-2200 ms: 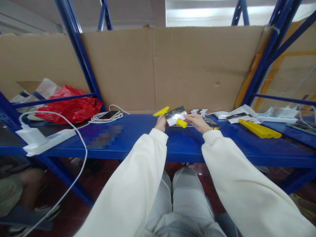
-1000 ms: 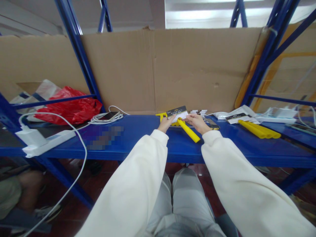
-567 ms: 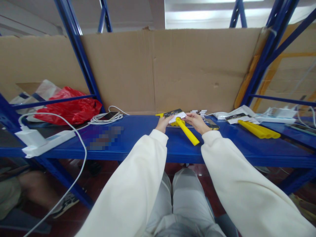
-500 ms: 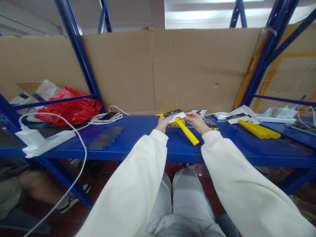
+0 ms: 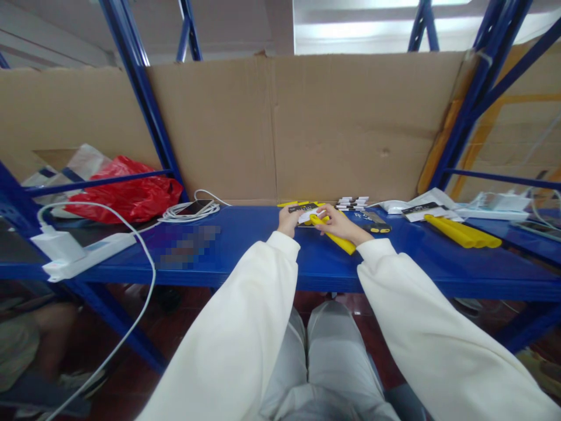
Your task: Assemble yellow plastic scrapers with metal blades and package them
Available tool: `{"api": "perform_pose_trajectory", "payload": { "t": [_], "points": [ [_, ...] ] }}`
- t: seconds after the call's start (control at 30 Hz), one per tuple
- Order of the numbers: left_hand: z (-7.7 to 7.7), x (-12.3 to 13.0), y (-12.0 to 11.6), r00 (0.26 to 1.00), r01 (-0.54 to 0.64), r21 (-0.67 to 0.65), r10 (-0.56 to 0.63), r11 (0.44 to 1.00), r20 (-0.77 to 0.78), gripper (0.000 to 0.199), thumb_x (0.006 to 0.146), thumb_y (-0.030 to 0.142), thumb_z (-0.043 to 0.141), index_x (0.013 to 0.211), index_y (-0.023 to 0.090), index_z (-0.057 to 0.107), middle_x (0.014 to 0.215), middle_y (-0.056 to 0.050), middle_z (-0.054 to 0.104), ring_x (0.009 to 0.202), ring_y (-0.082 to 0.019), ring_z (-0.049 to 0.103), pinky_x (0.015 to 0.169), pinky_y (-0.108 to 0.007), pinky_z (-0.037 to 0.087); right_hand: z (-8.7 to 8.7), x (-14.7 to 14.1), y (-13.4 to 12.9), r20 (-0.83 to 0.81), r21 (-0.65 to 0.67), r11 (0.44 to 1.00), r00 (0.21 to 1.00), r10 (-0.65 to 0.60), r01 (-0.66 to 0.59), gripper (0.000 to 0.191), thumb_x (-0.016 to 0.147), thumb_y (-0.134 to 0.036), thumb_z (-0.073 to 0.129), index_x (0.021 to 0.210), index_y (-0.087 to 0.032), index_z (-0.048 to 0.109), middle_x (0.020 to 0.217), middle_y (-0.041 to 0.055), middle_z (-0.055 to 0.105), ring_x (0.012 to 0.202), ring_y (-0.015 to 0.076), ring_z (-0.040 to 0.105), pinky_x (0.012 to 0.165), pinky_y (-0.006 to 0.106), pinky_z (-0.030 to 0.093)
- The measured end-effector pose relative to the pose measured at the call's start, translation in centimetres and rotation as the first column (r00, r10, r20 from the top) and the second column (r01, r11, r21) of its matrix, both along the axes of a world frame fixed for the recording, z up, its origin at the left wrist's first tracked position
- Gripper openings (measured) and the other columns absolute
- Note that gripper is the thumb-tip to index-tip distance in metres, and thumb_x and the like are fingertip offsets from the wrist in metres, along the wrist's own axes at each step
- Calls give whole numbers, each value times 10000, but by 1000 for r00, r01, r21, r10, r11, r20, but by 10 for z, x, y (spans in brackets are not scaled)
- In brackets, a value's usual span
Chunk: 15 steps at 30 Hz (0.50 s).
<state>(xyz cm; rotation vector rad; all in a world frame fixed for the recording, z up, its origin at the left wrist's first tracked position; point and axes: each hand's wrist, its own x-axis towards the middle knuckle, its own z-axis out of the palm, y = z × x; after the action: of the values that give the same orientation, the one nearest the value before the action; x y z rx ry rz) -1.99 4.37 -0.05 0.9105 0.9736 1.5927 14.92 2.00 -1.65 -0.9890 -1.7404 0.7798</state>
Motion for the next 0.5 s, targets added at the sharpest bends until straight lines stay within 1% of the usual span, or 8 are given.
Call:
{"api": "perform_pose_trajectory", "payload": {
  "t": [0.07,0.1,0.17,0.23,0.3,0.33,0.4,0.5],
  "points": [
    [1,1,-1,1000,-23,-5,23,1000,-6,288,608,-43,707,788,179,676,767,-15,722,867,-212,750,854,-341,595,2,-2,-2,109,59,998,994,-21,15,314,712,-236,782,990,-238,638,998,-8,709,563,93,610,579,236,534],
    [1,1,-1,999,-33,-6,33,999,-10,292,616,-47,698,799,179,673,773,-12,719,862,-205,747,857,-337,594,4,-3,-2,181,92,996,983,-35,18,236,742,-210,740,961,-233,655,1002,1,723,577,104,622,618,252,551],
    [3,1,-3,999,-49,-11,49,999,-19,301,634,-59,679,816,181,663,770,-1,706,837,-188,740,850,-322,592,8,-5,-4,325,158,987,944,-58,6,160,769,-143,675,903,-227,701,1012,27,755,693,159,689,769,308,583],
    [5,1,-4,999,-51,-18,51,999,-19,303,655,-61,672,833,183,654,771,2,697,814,-180,734,835,-313,588,13,-7,-4,430,211,977,899,-80,-15,234,759,-83,650,900,-236,756,1065,51,780,908,232,738,947,366,558],
    [6,2,-6,999,-46,-27,46,999,-13,270,691,-29,690,849,185,647,790,-9,701,810,-186,734,821,-318,585,18,-6,-4,491,253,967,865,-106,-25,324,742,-54,651,951,-253,797,1128,60,787,1072,276,725,1049,392,512],
    [7,2,-6,999,-49,-31,49,998,-11,239,716,0,701,852,187,641,809,-18,707,819,-191,735,816,-321,584,21,-4,-4,515,267,963,849,-119,-27,346,738,-51,653,969,-257,808,1139,62,788,1101,284,719,1067,396,502],
    [7,2,-7,997,-72,-37,71,997,-20,174,765,63,716,843,190,626,858,-39,717,858,-200,734,808,-322,579,28,6,-3,558,281,960,817,-146,-20,340,736,-58,662,963,-255,822,1123,67,795,1092,288,724,1073,393,499],
    [8,2,-7,992,-114,-47,110,992,-68,148,790,100,722,826,193,612,891,-49,716,913,-201,720,791,-297,558,47,34,-4,611,258,965,766,-197,43,294,722,-53,688,902,-236,833,1081,78,802,1041,288,738,1056,372,503]
  ]
}}
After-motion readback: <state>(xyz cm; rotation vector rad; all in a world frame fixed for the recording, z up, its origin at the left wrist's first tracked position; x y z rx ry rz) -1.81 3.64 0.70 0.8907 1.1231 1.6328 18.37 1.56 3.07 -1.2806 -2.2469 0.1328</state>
